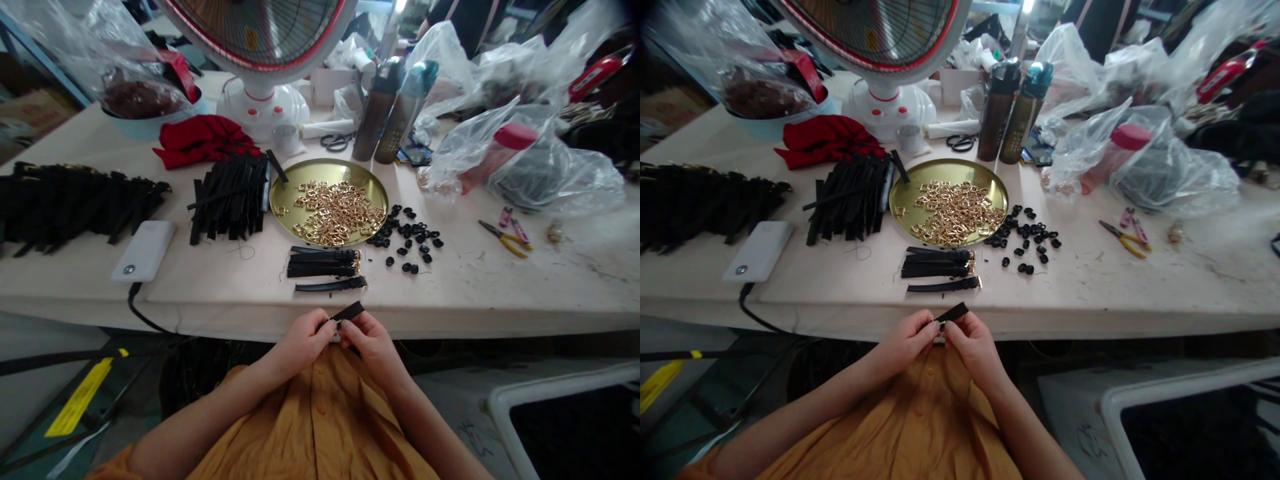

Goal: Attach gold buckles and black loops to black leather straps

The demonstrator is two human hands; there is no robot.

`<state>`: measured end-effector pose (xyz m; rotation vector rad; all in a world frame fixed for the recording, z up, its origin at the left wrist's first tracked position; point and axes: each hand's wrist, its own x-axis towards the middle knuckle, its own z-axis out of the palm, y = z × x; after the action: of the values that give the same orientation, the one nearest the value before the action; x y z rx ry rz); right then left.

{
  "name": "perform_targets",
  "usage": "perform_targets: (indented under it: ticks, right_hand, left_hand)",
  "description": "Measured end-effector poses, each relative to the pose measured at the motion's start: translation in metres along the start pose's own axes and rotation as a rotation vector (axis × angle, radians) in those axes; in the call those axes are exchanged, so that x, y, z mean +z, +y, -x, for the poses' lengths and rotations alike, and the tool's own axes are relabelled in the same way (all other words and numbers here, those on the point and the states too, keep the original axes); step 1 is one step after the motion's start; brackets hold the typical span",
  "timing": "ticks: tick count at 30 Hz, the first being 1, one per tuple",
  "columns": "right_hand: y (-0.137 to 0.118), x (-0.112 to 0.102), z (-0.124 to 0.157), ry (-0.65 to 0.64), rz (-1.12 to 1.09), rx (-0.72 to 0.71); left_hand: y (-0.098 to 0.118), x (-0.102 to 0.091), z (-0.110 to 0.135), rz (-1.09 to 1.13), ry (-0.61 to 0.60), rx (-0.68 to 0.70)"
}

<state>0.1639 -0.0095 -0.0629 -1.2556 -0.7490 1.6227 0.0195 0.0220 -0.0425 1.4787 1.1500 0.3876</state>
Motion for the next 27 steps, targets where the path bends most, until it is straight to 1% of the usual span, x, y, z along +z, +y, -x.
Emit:
perform_targets:
  ticks: [7,12,14,17,18,19,22,23,25,27]
  right_hand:
    - [0.005,-0.002,0.002,0.037,0.125,-0.048]
    - [0.009,0.0,0.002,0.127,0.239,-0.139]
    - [0.008,0.002,0.001,0.13,0.21,-0.118]
    - [0.006,0.004,-0.001,0.068,0.118,-0.031]
    - [0.006,0.004,-0.002,0.066,0.113,-0.032]
    - [0.007,0.003,-0.003,0.083,0.133,-0.06]
    - [0.008,0.0,-0.003,0.188,0.289,-0.227]
    - [0.008,0.0,-0.003,0.2,0.332,-0.267]
    - [0.006,-0.001,-0.002,0.147,0.362,-0.289]
    - [0.002,-0.004,-0.002,0.043,0.354,-0.271]
  left_hand:
    - [0.0,0.004,0.001,-0.082,0.027,0.028]
    - [0.0,0.008,0.005,-0.125,0.075,0.022]
    - [0.001,0.008,0.007,-0.149,0.071,0.028]
    - [0.0,0.006,0.007,-0.178,0.043,0.042]
    - [-0.001,0.005,0.005,-0.179,0.036,0.039]
    - [-0.003,0.004,0.003,-0.176,0.031,0.035]
    - [-0.009,0.001,-0.008,-0.142,0.027,0.032]
    - [-0.01,0.001,-0.011,-0.118,0.022,0.024]
    - [-0.01,0.0,-0.017,-0.04,0.0,-0.007]
    - [-0.007,-0.001,-0.019,0.023,-0.02,-0.011]
